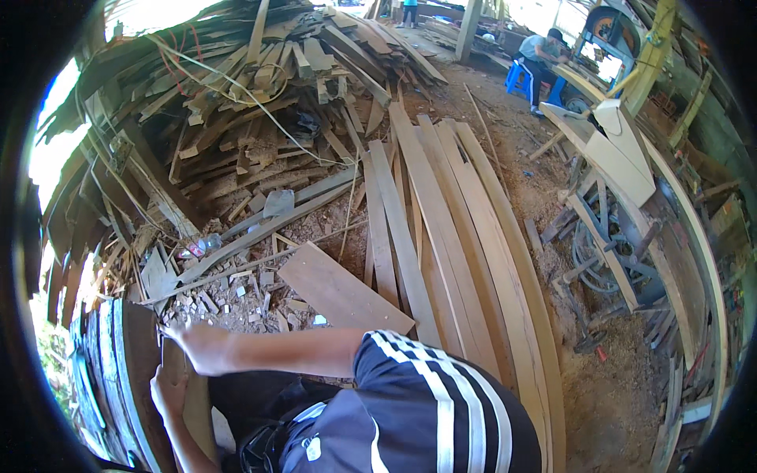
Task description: Manually saw through a piece of wood on a workbench.
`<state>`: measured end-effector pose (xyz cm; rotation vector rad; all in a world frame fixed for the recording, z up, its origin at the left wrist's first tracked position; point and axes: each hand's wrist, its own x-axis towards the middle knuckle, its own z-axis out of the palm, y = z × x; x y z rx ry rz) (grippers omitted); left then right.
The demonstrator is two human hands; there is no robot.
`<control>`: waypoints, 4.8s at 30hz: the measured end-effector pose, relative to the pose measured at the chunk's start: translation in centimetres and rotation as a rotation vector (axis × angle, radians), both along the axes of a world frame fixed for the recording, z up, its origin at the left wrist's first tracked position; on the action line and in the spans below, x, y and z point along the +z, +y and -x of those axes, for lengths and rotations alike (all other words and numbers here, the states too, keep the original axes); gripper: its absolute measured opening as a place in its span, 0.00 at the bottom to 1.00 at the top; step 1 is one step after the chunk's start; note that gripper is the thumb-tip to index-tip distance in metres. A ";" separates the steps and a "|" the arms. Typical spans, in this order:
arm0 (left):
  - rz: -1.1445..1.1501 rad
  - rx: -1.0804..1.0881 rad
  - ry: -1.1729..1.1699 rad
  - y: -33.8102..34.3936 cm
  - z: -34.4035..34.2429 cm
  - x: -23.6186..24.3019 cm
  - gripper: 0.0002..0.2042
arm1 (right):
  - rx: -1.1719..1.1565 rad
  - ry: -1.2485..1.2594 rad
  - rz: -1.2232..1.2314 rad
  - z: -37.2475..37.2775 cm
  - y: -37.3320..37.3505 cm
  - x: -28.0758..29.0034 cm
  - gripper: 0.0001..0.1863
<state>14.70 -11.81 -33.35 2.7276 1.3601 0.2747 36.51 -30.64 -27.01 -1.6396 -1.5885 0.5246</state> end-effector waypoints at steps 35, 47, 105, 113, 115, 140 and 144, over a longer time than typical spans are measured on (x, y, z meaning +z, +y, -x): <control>0.004 -0.059 0.123 -5.2 -4.5 3.3 0.30 | -0.116 0.029 -0.186 -0.4 -7.5 -2.1 0.20; 0.048 -0.037 0.144 -5.5 -2.8 3.9 0.24 | -0.119 -0.126 0.039 0.6 -0.1 -3.7 0.18; 0.082 0.016 0.101 -5.1 -1.7 4.2 0.24 | -0.059 -0.250 -0.355 2.1 -4.6 -1.8 0.21; 0.063 0.018 0.057 -3.8 -2.1 4.4 0.25 | -0.102 -0.015 0.060 0.3 -5.8 4.8 0.17; 0.062 -0.035 0.095 -5.2 -2.4 4.5 0.25 | -0.049 -0.064 -0.178 -1.5 -8.6 2.4 0.19; 0.080 -0.001 0.122 -6.8 -4.0 4.7 0.30 | -0.136 -0.072 -0.051 -0.7 -1.3 -4.3 0.17; 0.005 -0.050 0.082 -6.5 -4.8 4.7 0.23 | -0.147 -0.067 -0.318 0.0 -5.3 -4.1 0.19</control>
